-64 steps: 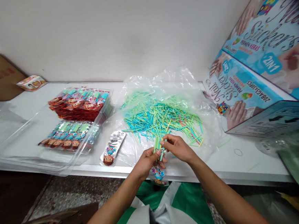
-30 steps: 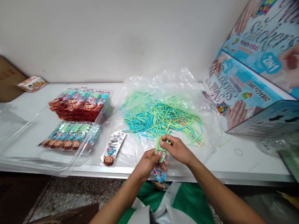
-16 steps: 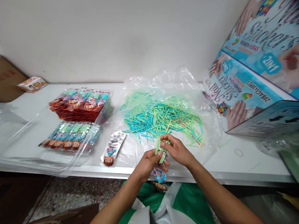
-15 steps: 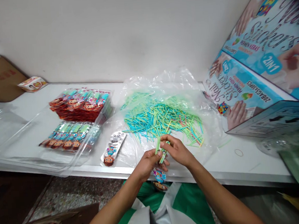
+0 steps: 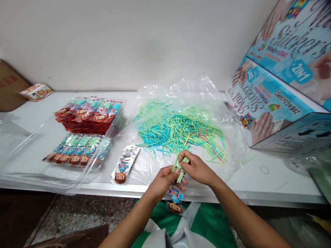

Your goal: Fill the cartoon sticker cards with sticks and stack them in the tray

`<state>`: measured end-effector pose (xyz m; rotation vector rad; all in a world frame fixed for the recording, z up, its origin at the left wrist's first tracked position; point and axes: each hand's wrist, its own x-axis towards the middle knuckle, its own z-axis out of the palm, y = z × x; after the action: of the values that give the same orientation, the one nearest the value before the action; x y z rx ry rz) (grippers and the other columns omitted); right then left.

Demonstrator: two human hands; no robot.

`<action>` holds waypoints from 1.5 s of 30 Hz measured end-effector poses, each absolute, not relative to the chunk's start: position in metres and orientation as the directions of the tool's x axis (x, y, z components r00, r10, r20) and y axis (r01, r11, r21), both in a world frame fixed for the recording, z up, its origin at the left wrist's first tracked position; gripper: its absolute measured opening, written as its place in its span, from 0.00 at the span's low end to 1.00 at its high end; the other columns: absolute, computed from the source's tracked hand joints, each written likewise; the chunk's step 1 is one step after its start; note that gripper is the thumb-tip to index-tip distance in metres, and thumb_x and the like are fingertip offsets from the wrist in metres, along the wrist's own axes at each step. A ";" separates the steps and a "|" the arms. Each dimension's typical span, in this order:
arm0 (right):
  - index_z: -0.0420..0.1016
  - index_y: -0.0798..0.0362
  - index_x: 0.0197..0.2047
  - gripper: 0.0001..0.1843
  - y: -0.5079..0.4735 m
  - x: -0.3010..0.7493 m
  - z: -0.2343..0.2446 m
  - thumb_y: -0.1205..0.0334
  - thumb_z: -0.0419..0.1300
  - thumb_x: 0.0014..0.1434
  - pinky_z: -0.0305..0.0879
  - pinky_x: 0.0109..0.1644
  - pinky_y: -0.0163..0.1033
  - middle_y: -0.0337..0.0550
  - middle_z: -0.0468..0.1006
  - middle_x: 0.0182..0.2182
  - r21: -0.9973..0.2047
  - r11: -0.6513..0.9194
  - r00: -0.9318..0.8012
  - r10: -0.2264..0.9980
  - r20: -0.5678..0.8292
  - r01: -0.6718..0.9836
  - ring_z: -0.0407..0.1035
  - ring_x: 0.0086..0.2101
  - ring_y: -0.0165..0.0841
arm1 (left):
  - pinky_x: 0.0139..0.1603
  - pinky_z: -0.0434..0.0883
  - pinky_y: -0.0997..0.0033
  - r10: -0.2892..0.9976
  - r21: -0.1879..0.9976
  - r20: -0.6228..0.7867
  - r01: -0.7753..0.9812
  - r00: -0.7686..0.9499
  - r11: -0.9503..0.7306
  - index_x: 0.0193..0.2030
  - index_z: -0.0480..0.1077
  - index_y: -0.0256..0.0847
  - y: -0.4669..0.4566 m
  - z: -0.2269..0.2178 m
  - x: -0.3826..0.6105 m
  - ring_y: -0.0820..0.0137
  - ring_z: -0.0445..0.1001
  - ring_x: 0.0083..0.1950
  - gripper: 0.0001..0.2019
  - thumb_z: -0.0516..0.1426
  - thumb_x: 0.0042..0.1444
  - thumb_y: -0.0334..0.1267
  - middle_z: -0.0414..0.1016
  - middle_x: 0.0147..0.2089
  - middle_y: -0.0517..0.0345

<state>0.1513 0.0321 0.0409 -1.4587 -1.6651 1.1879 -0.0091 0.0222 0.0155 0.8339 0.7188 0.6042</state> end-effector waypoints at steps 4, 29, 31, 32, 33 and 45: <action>0.65 0.50 0.34 0.03 0.033 0.153 0.040 0.64 0.53 0.53 0.58 0.29 0.33 0.34 0.69 0.25 -0.914 0.028 -0.200 0.978 -0.058 0.406 0.62 0.25 0.28 | 0.27 0.67 0.72 0.719 0.831 -0.327 -0.175 0.614 0.528 0.40 0.69 0.33 0.024 0.016 -0.010 0.69 0.73 0.24 0.23 0.57 0.49 0.54 0.75 0.28 0.53; 0.70 0.51 0.34 0.10 0.029 0.145 0.044 0.54 0.55 0.57 0.59 0.33 0.35 0.38 0.70 0.26 -0.938 0.083 -0.159 0.987 0.030 0.336 0.63 0.28 0.30 | 0.37 0.71 0.68 0.890 0.959 -0.139 -0.166 0.434 0.231 0.39 0.68 0.35 0.038 0.022 -0.028 0.69 0.74 0.33 0.16 0.53 0.55 0.49 0.75 0.35 0.51; 0.72 0.52 0.32 0.11 0.029 0.141 0.045 0.55 0.54 0.58 0.60 0.37 0.36 0.40 0.72 0.29 -0.935 0.125 -0.150 0.986 0.078 0.332 0.65 0.31 0.32 | 0.41 0.70 0.67 0.890 0.962 -0.101 -0.186 0.444 0.202 0.41 0.69 0.35 0.038 0.024 -0.029 0.68 0.74 0.36 0.16 0.54 0.55 0.47 0.75 0.37 0.50; 0.73 0.52 0.32 0.11 0.029 0.141 0.046 0.56 0.54 0.58 0.60 0.37 0.36 0.41 0.72 0.30 -0.935 0.138 -0.139 0.986 0.097 0.326 0.65 0.32 0.32 | 0.42 0.70 0.66 0.890 0.961 -0.089 -0.198 0.447 0.195 0.42 0.69 0.35 0.038 0.024 -0.030 0.67 0.74 0.38 0.16 0.54 0.55 0.47 0.75 0.38 0.49; 0.73 0.52 0.33 0.10 0.030 0.140 0.047 0.56 0.54 0.58 0.60 0.36 0.36 0.41 0.72 0.30 -0.936 0.148 -0.126 0.986 0.113 0.319 0.65 0.31 0.32 | 0.44 0.69 0.66 0.888 0.959 -0.080 -0.208 0.452 0.193 0.44 0.69 0.35 0.038 0.025 -0.031 0.66 0.74 0.40 0.17 0.55 0.55 0.46 0.75 0.39 0.49; 0.73 0.52 0.34 0.07 0.031 0.140 0.053 0.59 0.56 0.58 0.59 0.33 0.35 0.38 0.70 0.27 -0.930 0.254 -0.077 0.967 0.242 0.267 0.63 0.28 0.29 | 0.50 0.64 0.65 0.902 0.982 0.025 -0.178 0.430 0.058 0.51 0.66 0.38 0.039 0.019 -0.037 0.63 0.69 0.48 0.24 0.63 0.46 0.38 0.72 0.46 0.51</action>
<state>0.1401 0.0306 0.0535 -1.1896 -1.5513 0.9034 -0.0366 0.0391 0.0193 1.2388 0.7558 0.9500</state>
